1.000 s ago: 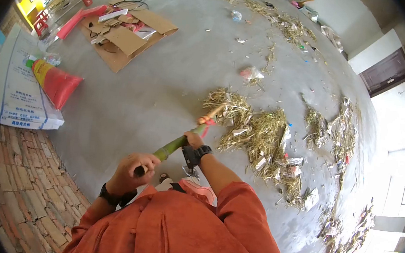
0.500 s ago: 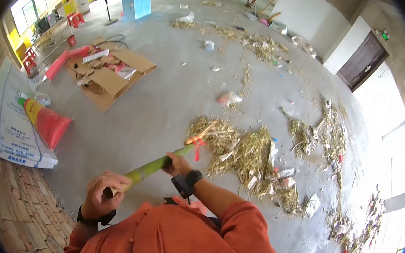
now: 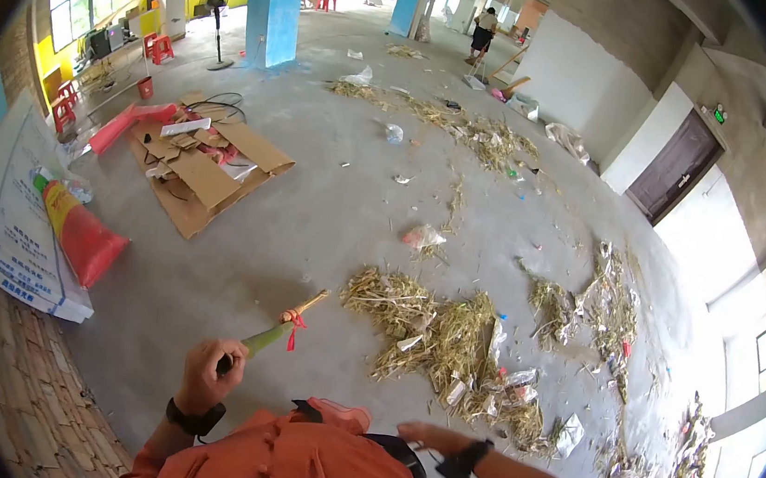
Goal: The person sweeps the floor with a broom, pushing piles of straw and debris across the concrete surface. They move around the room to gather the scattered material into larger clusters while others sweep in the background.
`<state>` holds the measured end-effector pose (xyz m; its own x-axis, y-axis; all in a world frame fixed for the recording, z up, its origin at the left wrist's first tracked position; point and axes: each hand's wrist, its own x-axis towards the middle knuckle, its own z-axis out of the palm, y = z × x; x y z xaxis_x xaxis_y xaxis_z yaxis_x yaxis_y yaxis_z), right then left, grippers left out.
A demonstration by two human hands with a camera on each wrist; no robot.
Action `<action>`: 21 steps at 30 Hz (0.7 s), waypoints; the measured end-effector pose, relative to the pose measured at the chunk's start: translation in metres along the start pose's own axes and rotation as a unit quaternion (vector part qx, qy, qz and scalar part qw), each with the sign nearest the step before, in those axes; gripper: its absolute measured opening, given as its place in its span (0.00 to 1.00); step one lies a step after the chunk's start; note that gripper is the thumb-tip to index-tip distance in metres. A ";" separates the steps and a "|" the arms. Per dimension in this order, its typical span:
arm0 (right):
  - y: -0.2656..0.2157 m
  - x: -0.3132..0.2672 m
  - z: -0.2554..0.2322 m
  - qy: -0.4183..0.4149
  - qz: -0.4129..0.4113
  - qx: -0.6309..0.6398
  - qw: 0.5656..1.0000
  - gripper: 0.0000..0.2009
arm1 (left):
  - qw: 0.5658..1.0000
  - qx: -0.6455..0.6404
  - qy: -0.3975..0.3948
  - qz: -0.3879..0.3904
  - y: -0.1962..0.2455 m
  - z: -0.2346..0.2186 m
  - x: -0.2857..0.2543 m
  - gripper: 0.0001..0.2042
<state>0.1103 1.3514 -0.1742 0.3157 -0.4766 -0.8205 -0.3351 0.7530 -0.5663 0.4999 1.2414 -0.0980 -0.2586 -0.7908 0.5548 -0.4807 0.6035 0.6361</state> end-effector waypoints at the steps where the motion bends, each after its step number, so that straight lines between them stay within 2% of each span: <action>1: 0.014 -0.008 0.008 -0.022 -0.009 0.008 1.000 0.29 | 1.000 0.028 -0.007 0.013 0.000 0.000 -0.002 0.08; 3: 0.055 -0.005 0.025 0.094 -0.208 -0.055 0.972 0.24 | 0.998 0.053 -0.013 0.028 -0.001 0.003 -0.005 0.07; 4: 0.060 -0.009 0.036 0.097 -0.209 -0.053 0.972 0.24 | 0.995 0.084 0.021 0.046 -0.002 0.005 -0.006 0.07; 5: 0.064 -0.016 0.049 0.162 -0.258 -0.072 0.950 0.21 | 0.990 0.115 0.055 0.064 -0.003 0.006 -0.006 0.06; 6: 0.067 -0.020 0.056 0.227 -0.305 -0.090 0.921 0.18 | 0.990 0.114 0.055 0.067 -0.002 0.006 -0.003 0.06; 7: 0.071 -0.020 0.057 0.228 -0.306 -0.089 0.920 0.18 | 0.984 0.141 0.074 0.084 0.000 0.004 -0.001 0.06; 9: 0.080 -0.017 0.055 0.253 -0.372 -0.162 0.878 0.17 | 0.976 0.168 0.092 0.105 0.000 0.005 0.003 0.06; 10: 0.084 -0.013 0.054 0.254 -0.373 -0.160 0.878 0.17 | 0.981 0.130 0.096 0.111 -0.004 0.007 0.003 0.06; 12: 0.089 -0.003 0.049 0.206 -0.467 -0.178 0.841 0.19 | 0.984 0.093 0.100 0.118 -0.012 0.013 0.000 0.06; 15: 0.057 -0.028 0.067 0.224 -0.500 -0.177 0.817 0.22 | 0.990 0.019 0.070 0.122 -0.018 0.020 -0.002 0.08; 16: 0.063 -0.022 0.064 0.225 -0.501 -0.176 0.817 0.22 | 0.990 0.011 0.065 0.123 -0.018 0.022 -0.003 0.08; 18: 0.079 -0.006 0.055 0.185 -0.469 -0.140 0.852 0.24 | 0.990 0.004 0.060 0.124 -0.019 0.025 -0.007 0.08; 19: 0.088 -0.001 0.052 0.185 -0.469 -0.139 0.852 0.24 | 0.991 0.006 0.062 0.120 -0.020 0.026 -0.009 0.08; 21: 0.087 -0.001 0.051 0.175 -0.432 -0.109 0.878 0.24 | 0.991 0.008 0.065 0.115 -0.022 0.026 -0.011 0.08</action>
<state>0.1267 1.4402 -0.2186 0.2566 -0.9660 -0.0299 -0.2786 -0.0443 -0.9594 0.4913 1.2341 -0.1314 -0.2535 -0.6124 0.7488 -0.4347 0.7636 0.4773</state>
